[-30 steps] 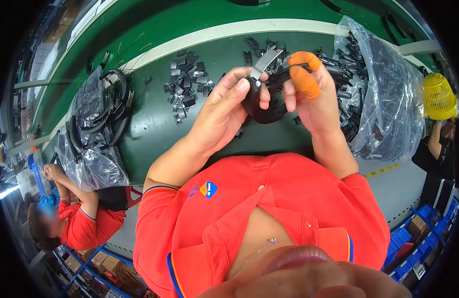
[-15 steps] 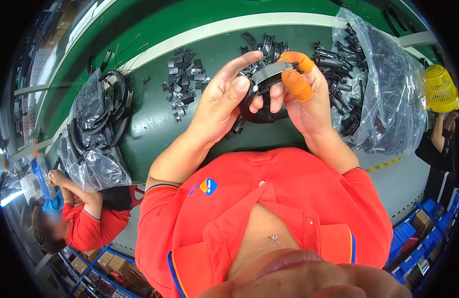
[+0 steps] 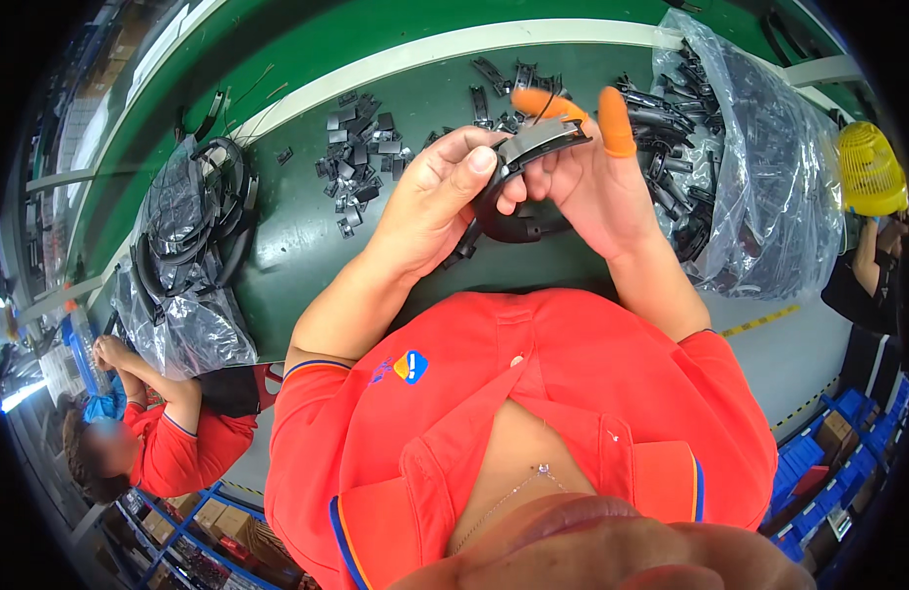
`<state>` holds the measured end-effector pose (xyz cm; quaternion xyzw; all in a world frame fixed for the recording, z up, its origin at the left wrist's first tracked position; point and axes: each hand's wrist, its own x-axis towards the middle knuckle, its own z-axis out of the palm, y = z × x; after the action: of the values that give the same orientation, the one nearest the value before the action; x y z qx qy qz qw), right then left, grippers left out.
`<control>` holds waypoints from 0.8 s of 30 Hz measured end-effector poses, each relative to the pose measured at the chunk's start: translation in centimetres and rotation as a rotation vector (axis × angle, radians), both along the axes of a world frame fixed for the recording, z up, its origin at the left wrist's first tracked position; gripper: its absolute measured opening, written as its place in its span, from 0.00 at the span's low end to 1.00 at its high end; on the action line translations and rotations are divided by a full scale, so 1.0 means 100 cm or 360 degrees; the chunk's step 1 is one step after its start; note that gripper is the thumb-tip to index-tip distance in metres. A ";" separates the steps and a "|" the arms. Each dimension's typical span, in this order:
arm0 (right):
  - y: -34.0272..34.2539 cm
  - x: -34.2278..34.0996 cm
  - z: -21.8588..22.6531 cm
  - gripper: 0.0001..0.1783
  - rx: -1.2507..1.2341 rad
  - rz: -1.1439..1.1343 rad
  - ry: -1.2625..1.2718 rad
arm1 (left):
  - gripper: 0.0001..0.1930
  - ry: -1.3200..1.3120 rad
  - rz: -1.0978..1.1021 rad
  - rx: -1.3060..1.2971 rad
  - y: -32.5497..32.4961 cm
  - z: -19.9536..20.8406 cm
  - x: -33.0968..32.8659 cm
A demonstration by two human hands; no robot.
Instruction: The person assembles headphones by hand, picking up a headband and a metal slider, fitting the slider into the headband, and pressing a plastic cover onto the joint. They repeat this process for each side of the headband before setting the unit aside and reaching for new parts.
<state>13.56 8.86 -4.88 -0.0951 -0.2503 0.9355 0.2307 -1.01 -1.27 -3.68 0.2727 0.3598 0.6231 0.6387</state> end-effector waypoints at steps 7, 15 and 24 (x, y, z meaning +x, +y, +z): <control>-0.004 0.005 0.013 0.10 0.0914 -0.0841 -0.0490 | 0.17 -0.0155 -0.0040 -0.0028 -0.004 0.000 -0.003; -0.009 0.013 0.009 0.08 0.1255 -0.1092 -0.0610 | 0.16 -0.0113 -0.0067 -0.0049 -0.004 -0.001 -0.002; -0.004 0.013 0.006 0.09 0.1170 -0.0864 -0.0716 | 0.14 -0.0108 0.0083 0.0029 -0.003 -0.002 0.001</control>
<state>14.82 8.51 -4.27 -0.2684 -0.5727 0.6482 0.4240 -0.90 -1.60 -3.85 0.2479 0.3391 0.6517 0.6316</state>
